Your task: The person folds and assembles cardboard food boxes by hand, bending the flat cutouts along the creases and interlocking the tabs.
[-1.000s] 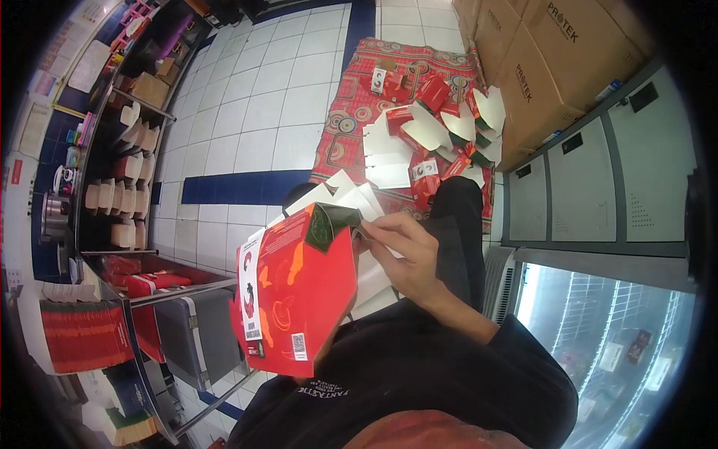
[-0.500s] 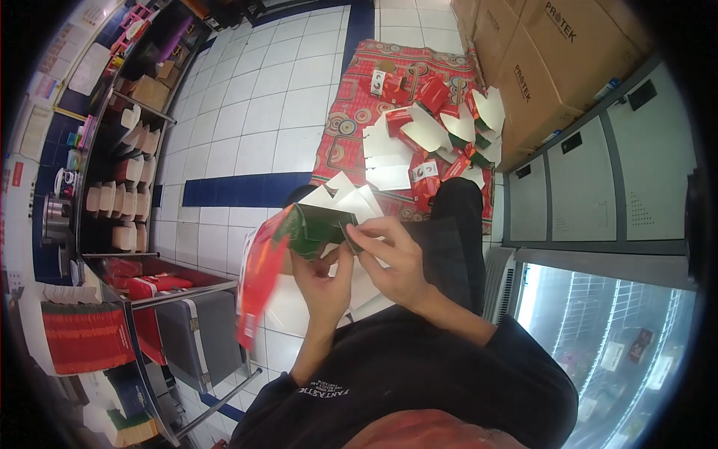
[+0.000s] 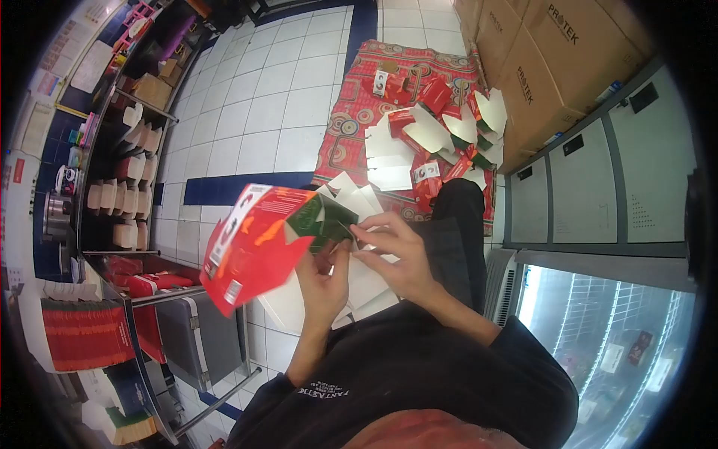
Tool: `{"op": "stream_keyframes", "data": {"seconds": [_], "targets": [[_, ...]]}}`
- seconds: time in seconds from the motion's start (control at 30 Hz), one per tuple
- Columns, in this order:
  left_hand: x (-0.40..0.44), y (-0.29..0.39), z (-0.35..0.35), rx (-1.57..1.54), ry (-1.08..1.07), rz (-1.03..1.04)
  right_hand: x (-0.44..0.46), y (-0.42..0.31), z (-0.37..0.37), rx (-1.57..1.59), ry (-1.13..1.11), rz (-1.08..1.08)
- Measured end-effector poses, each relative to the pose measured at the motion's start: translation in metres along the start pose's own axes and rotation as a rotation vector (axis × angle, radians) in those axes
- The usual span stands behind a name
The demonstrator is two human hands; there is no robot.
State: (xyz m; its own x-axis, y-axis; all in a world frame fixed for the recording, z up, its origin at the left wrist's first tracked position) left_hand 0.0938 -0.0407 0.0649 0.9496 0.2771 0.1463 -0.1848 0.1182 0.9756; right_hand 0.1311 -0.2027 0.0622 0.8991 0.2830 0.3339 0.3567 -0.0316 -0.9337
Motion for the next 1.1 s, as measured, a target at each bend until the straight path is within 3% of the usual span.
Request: {"op": "stream_keyframes", "data": {"seconds": [0.07,0.17,0.23,0.5,0.53,0.7,0.77,0.9,1.0,1.07,1.1], "targets": [[-0.009,-0.013,0.000,0.112,-0.066,-0.032,0.000,0.006,-0.002,0.079,-0.003,0.083],[-0.004,-0.004,0.004,0.036,-0.077,-0.022,-0.002,0.003,0.001,0.089,0.044,0.096],[-0.001,-0.003,0.005,0.019,-0.066,0.012,-0.006,-0.009,0.006,-0.138,0.079,-0.064],[-0.015,-0.013,0.003,0.155,0.020,0.095,-0.006,-0.002,0.004,0.028,0.163,-0.036],[-0.013,-0.020,0.001,0.437,-0.151,0.153,-0.007,-0.005,0.006,-0.037,0.160,-0.065],[-0.017,-0.011,0.009,0.229,-0.066,0.079,-0.008,0.001,0.004,-0.095,0.169,-0.038],[-0.016,-0.009,0.009,0.135,-0.039,0.023,-0.011,0.013,0.006,0.082,0.196,0.031],[-0.004,0.027,0.026,0.393,-0.218,0.220,-0.012,0.030,0.011,0.416,0.255,0.190],[0.001,0.041,0.025,0.469,-0.254,0.275,-0.006,0.028,0.009,0.547,0.114,0.292],[0.006,0.053,0.017,0.502,-0.200,0.277,0.000,0.017,0.003,0.305,-0.140,0.203],[0.008,0.059,0.014,0.504,-0.192,0.277,0.003,0.020,-0.002,0.307,-0.148,0.202]]}}
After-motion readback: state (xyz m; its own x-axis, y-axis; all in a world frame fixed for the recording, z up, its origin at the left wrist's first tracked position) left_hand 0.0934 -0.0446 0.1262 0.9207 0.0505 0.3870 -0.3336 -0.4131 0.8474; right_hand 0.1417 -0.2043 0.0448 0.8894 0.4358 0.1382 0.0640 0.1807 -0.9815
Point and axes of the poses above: each hand's wrist, its own x-axis towards the middle knuckle, its own z-axis out of the palm, y = z × x, the point moved 8 cm from there along x, towards the middle knuckle, and after that the axes turned 8 degrees about -x, right-handed, at the moved point
